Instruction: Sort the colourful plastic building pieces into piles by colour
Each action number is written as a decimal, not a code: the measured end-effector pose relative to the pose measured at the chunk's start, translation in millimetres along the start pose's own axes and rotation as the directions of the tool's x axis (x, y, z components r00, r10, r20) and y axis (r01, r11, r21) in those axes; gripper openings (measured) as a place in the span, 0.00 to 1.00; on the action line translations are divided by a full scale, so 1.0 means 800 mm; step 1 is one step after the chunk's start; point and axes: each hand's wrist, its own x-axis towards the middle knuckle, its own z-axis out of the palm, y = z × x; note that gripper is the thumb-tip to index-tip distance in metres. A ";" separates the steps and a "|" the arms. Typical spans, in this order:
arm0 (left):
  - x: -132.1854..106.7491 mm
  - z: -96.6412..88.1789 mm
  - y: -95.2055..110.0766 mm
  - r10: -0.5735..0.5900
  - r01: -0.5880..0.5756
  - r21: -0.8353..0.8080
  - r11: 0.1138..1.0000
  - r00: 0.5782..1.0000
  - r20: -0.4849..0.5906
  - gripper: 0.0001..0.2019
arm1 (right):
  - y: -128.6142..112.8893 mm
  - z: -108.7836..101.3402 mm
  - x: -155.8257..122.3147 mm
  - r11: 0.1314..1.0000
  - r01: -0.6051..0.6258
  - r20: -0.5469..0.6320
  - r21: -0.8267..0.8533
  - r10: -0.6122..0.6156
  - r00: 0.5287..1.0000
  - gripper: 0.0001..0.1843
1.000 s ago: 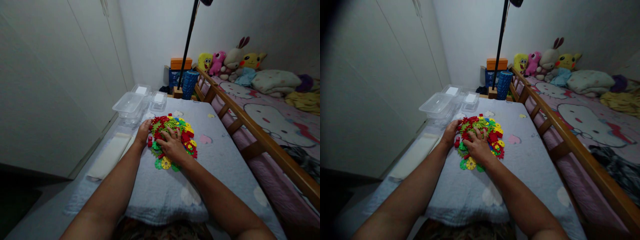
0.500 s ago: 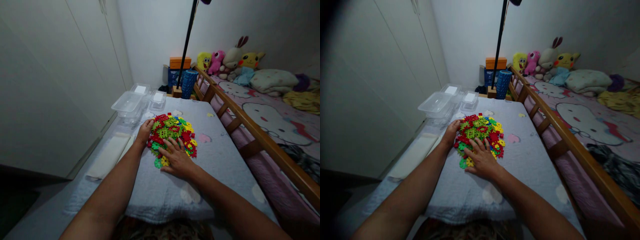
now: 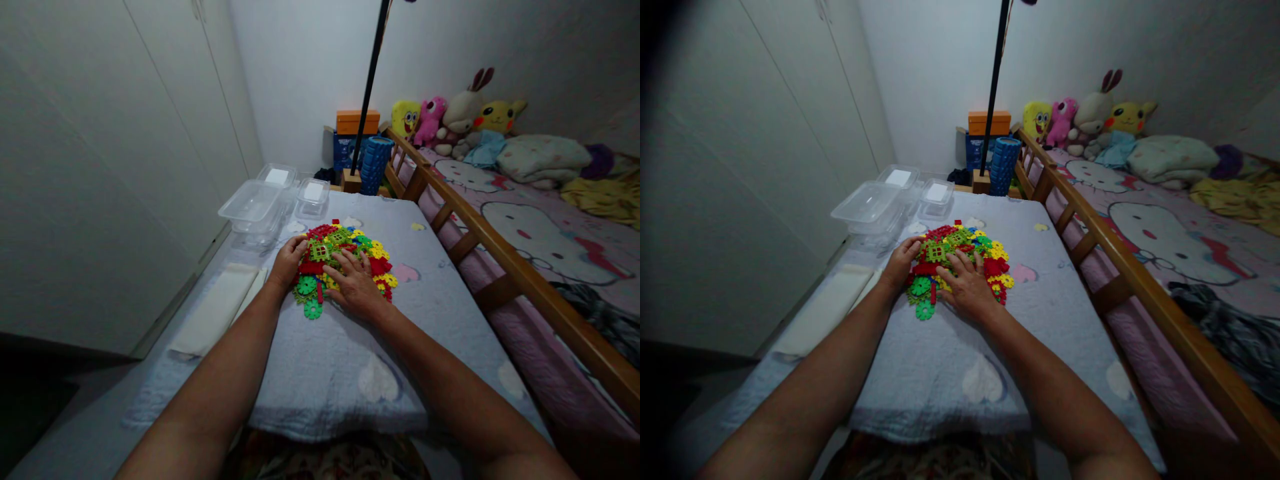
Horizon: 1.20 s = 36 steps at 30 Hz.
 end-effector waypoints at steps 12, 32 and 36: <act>-0.004 0.000 0.005 0.009 -0.008 0.052 0.999 1.000 -0.012 0.22 | 0.039 -0.003 -0.124 0.909 -0.418 0.180 -0.011 0.412 0.893 0.63; -0.001 -0.002 -0.002 0.011 -0.010 0.073 0.997 1.000 -0.009 0.23 | 0.047 0.029 -0.052 0.950 -0.214 0.026 0.229 0.214 0.977 0.41; -0.002 -0.002 -0.001 0.013 -0.012 0.087 0.996 1.000 -0.011 0.23 | 0.060 0.021 -0.050 0.928 -0.200 -0.068 0.315 0.232 0.970 0.34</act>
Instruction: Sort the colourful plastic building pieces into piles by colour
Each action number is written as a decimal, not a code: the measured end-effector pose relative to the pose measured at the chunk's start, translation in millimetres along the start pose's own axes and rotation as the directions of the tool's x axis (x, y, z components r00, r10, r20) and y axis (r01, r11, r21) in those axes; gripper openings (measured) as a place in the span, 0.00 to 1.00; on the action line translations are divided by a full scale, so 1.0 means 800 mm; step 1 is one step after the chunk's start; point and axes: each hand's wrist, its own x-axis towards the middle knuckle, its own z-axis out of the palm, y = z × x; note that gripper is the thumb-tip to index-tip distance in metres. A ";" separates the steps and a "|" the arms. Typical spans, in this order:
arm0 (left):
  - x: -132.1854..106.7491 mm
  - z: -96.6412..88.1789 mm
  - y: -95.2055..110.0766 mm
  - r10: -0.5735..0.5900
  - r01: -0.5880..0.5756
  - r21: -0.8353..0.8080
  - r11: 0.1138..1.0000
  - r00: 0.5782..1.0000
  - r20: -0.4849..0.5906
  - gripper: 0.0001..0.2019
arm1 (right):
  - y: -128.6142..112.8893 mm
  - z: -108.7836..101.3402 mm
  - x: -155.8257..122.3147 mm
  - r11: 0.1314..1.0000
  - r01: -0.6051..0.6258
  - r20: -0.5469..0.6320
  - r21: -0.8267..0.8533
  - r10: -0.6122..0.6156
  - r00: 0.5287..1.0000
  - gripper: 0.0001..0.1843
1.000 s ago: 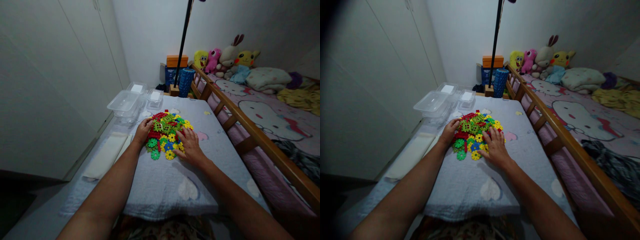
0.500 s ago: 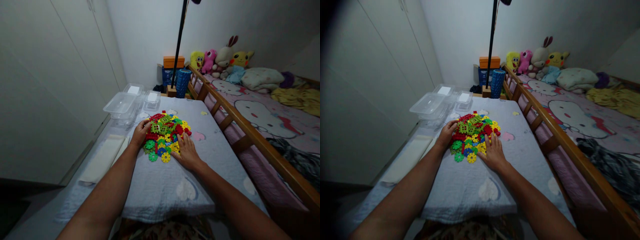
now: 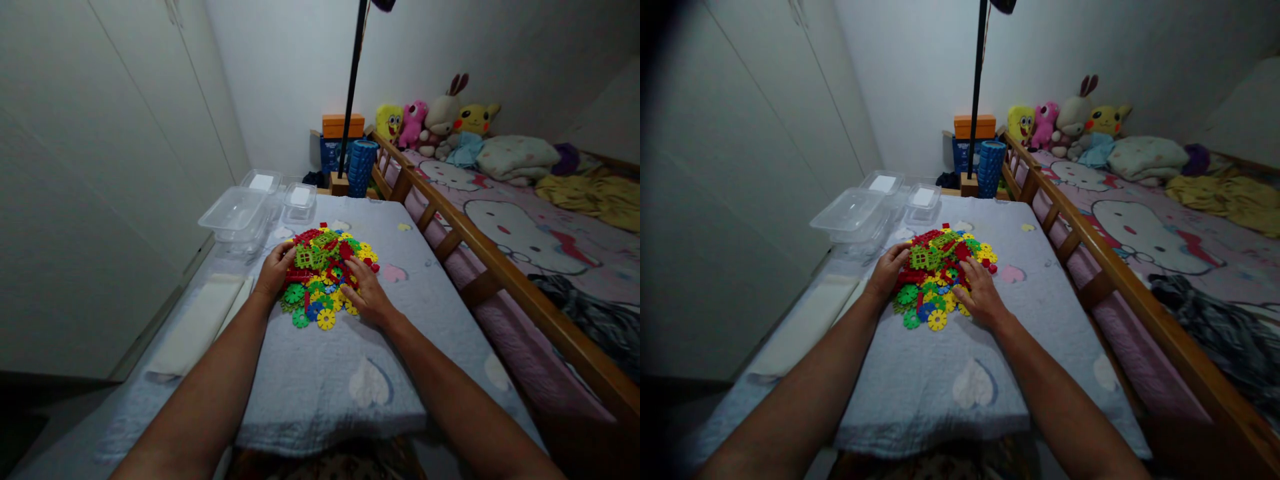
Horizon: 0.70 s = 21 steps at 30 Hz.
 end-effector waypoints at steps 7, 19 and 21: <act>0.002 0.000 -0.005 -0.001 0.001 -0.001 1.000 1.000 0.003 0.23 | 0.041 -0.029 0.047 0.910 -0.371 -0.082 -0.187 0.362 0.929 0.29; 0.001 0.000 -0.003 -0.010 0.010 0.008 1.000 1.000 0.002 0.24 | 0.046 -0.011 0.087 0.918 -0.375 0.025 -0.129 0.381 0.924 0.33; 0.001 0.000 -0.003 -0.011 0.011 0.007 1.000 1.000 0.004 0.24 | 0.044 -0.011 0.086 0.929 -0.354 0.043 -0.105 0.360 0.932 0.32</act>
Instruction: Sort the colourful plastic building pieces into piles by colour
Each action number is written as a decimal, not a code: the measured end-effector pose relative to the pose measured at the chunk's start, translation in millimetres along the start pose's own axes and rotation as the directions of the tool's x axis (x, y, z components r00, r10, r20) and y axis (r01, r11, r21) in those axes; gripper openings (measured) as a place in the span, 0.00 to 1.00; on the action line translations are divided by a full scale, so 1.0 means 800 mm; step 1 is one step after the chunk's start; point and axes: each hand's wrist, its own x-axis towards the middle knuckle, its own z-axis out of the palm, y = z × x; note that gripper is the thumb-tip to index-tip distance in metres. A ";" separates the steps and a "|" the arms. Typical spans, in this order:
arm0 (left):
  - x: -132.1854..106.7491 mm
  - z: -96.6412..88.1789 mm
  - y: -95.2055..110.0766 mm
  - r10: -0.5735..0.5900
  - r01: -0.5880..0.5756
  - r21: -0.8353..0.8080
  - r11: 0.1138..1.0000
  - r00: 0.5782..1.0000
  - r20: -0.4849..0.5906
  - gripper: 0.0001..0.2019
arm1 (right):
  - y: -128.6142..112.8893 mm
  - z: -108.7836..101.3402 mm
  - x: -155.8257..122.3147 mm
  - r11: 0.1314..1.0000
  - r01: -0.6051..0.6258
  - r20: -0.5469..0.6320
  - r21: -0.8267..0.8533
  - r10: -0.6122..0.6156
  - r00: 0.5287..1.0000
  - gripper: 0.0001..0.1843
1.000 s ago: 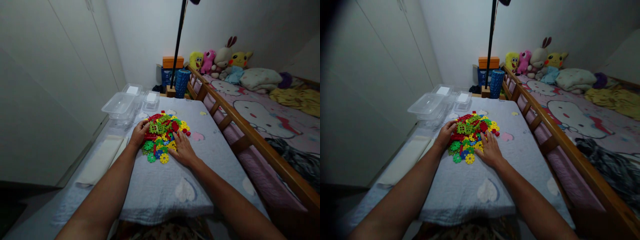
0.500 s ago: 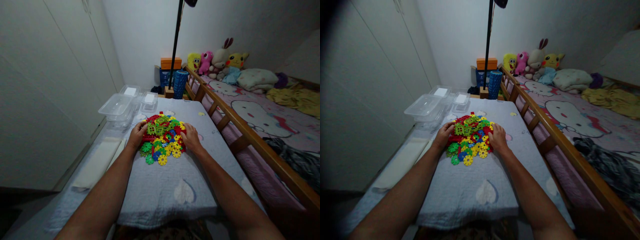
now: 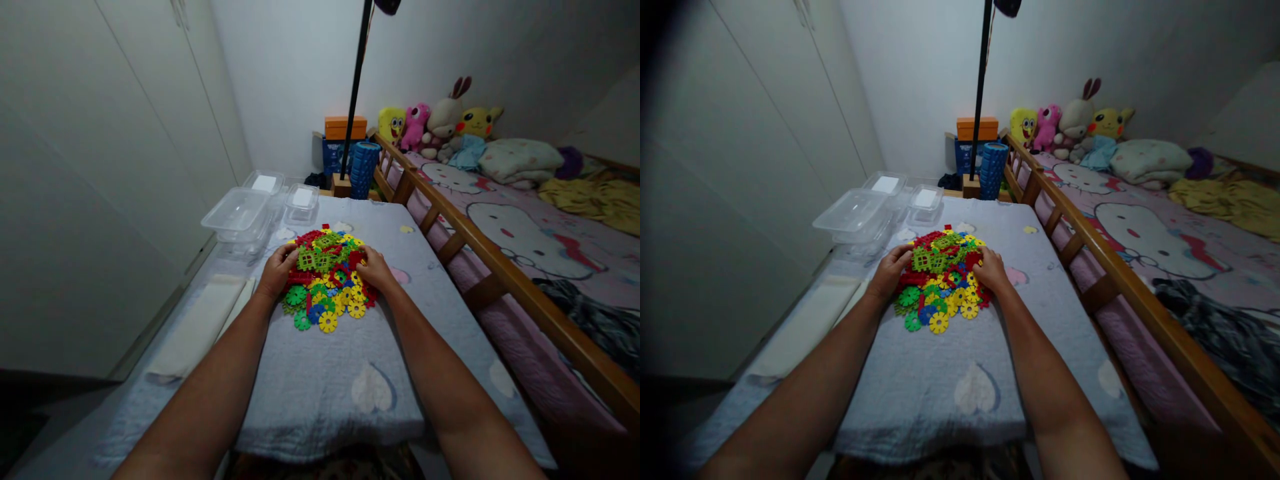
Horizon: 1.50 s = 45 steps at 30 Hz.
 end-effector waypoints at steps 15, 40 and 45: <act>-0.001 0.000 0.003 -0.011 0.010 0.025 1.000 1.000 0.018 0.26 | 0.002 0.002 -0.013 0.992 0.077 -0.052 0.103 -0.072 0.996 0.34; 0.001 -0.002 -0.004 0.034 -0.036 0.113 0.993 0.999 0.026 0.25 | -0.067 -0.014 0.034 0.759 0.159 -0.331 0.632 0.079 0.940 0.18; 0.002 -0.002 -0.005 0.027 -0.031 0.108 0.994 0.999 0.037 0.26 | -0.085 -0.014 0.056 0.813 0.176 -0.386 0.555 0.065 0.920 0.18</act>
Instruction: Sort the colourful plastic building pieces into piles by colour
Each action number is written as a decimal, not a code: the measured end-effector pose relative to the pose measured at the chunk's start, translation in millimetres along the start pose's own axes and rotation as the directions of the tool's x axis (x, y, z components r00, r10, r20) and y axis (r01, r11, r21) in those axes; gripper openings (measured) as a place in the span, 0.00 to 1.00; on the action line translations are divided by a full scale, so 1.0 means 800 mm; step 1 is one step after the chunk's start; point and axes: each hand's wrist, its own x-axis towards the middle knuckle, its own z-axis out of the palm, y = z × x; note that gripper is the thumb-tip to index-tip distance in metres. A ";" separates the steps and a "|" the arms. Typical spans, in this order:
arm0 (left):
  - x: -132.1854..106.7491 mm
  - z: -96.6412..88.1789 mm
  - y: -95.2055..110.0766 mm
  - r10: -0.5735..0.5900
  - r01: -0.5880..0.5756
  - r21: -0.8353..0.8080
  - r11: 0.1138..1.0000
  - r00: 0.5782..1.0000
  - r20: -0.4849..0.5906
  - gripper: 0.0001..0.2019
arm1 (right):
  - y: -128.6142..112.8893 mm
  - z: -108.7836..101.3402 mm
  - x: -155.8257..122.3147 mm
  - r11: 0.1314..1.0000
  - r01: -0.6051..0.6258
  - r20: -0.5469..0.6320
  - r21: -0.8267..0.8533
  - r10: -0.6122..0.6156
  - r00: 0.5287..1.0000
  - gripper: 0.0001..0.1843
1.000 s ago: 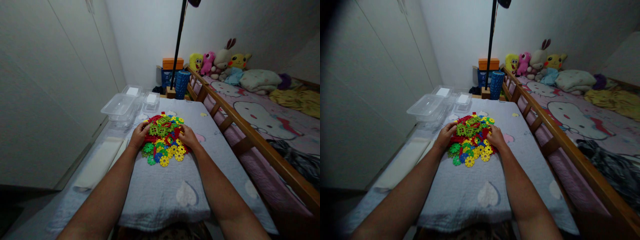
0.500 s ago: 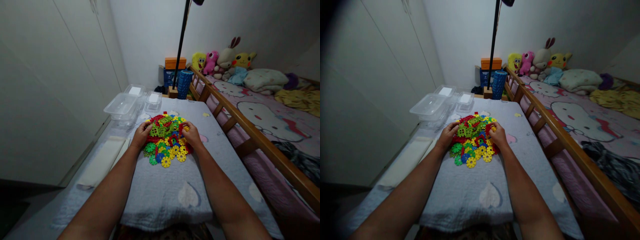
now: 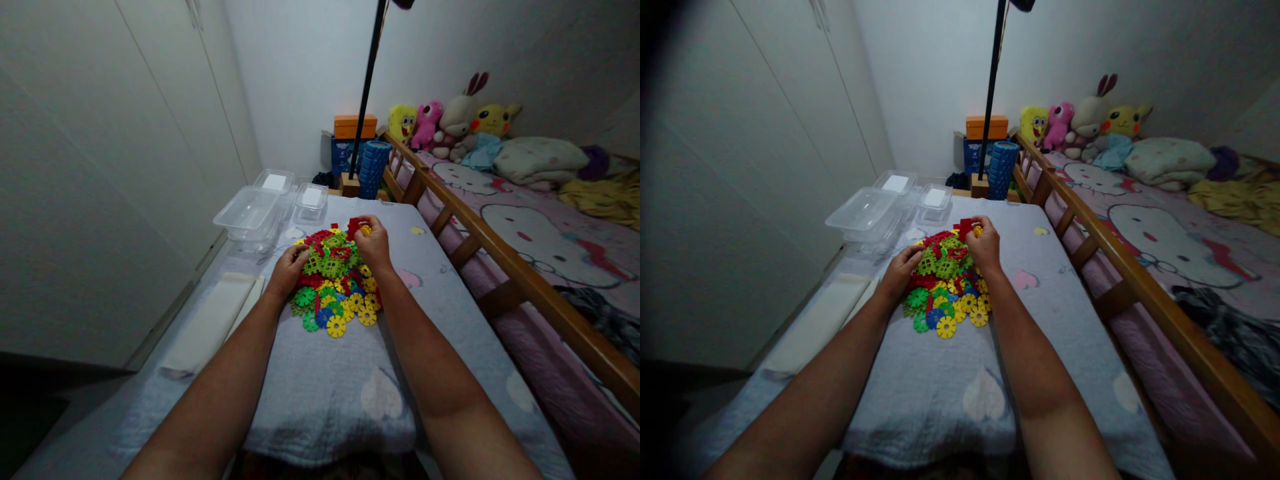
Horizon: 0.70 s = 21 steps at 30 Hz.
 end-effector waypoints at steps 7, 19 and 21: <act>-0.001 0.002 0.004 0.006 -0.005 -0.083 0.996 1.000 0.009 0.25 | -0.017 0.038 -0.016 0.993 0.075 0.316 -0.095 -0.041 0.948 0.15; -0.001 0.004 -0.004 0.035 -0.034 -0.096 0.995 0.999 0.003 0.28 | 0.041 -0.014 0.014 0.988 -0.044 0.183 -0.146 0.071 0.981 0.14; -0.002 0.004 -0.006 0.044 -0.044 -0.078 0.996 0.999 -0.004 0.28 | 0.058 -0.020 0.023 0.950 -0.099 0.168 -0.296 0.153 0.974 0.14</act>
